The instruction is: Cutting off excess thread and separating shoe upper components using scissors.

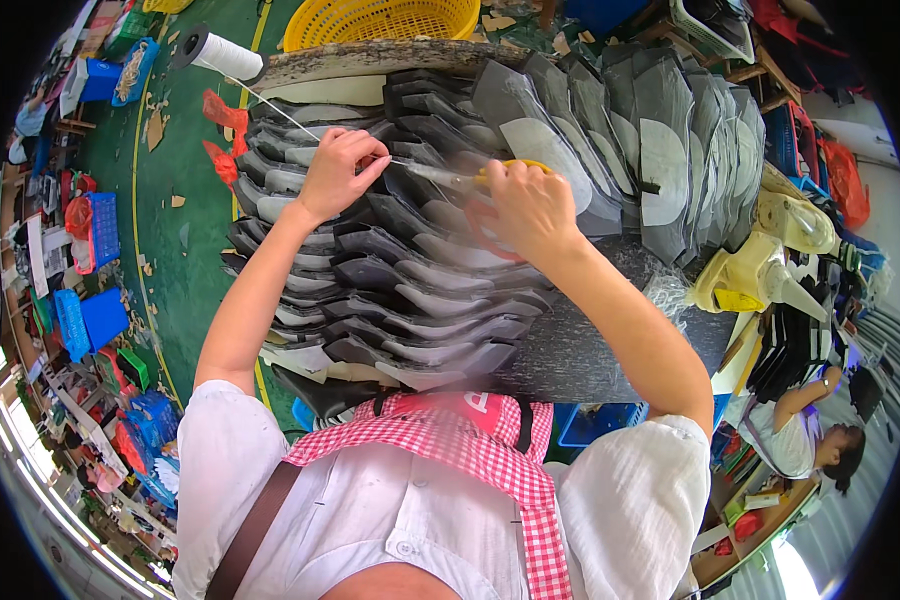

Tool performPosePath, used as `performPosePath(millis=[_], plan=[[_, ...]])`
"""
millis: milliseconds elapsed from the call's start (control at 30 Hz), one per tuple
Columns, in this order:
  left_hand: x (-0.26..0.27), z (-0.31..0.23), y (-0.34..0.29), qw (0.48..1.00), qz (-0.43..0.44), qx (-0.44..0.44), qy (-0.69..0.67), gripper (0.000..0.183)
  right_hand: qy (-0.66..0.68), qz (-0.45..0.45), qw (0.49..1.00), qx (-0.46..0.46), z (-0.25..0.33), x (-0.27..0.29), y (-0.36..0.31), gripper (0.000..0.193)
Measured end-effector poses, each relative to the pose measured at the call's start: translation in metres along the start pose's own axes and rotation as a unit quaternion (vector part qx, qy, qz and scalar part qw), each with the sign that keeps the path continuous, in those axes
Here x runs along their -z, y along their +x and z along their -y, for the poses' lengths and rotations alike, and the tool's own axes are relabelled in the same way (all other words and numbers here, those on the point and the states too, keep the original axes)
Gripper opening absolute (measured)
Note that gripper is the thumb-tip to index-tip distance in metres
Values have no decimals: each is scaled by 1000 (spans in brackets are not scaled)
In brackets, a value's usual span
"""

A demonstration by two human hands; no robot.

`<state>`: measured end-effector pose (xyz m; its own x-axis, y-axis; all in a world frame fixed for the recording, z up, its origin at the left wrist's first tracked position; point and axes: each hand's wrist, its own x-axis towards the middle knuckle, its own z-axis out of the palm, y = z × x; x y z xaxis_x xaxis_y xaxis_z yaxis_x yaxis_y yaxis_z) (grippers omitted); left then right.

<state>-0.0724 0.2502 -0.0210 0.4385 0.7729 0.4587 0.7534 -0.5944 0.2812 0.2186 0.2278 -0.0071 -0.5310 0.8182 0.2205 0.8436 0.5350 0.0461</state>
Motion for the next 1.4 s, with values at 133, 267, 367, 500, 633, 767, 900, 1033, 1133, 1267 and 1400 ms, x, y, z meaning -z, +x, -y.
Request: performPosePath(millis=[133, 267, 367, 500, 633, 767, 900, 1033, 1133, 1267, 1400], plan=[[-1, 1, -3, 1000, 9, 21, -17, 12, 20, -31, 999, -4, 0, 6, -14, 50], [1, -3, -3, 999, 25, 33, -15, 12, -27, -57, 998, 18, 1, -4, 5, 51], [-2, -7, -3, 999, 18, 26, -12, 12, -82, -12, 996, 29, -3, -20, 9, 53], [3, -10, -9, 998, -4, 42, -38, 10, 7, -21, 999, 22, -14, -2, -13, 50], [21, -60, -2, 984, -52, 46, -165, 7, 562, 71, 795, -217, -20, -25, -42, 37], [23, -92, 19, 988, -25, -53, -143, 7, 768, -12, 616, -172, 27, 8, -15, 28], [32, -79, 45, 984, -21, -149, -93, 7, 760, -169, 601, -181, 16, 4, -21, 22], [45, -69, 39, 995, -39, 38, -82, 5, 754, -188, 597, -198, -27, -13, -62, 14], [33, -101, 45, 986, 11, -120, -112, 6, 754, -142, 620, -165, -8, -4, -60, 16], [31, -110, 44, 989, 7, -133, -62, 11, 753, -136, 627, -144, 13, 13, -36, 26], [29, -112, 50, 985, -1, -160, -59, 7, 775, -171, 590, -148, 19, 22, -22, 35]])
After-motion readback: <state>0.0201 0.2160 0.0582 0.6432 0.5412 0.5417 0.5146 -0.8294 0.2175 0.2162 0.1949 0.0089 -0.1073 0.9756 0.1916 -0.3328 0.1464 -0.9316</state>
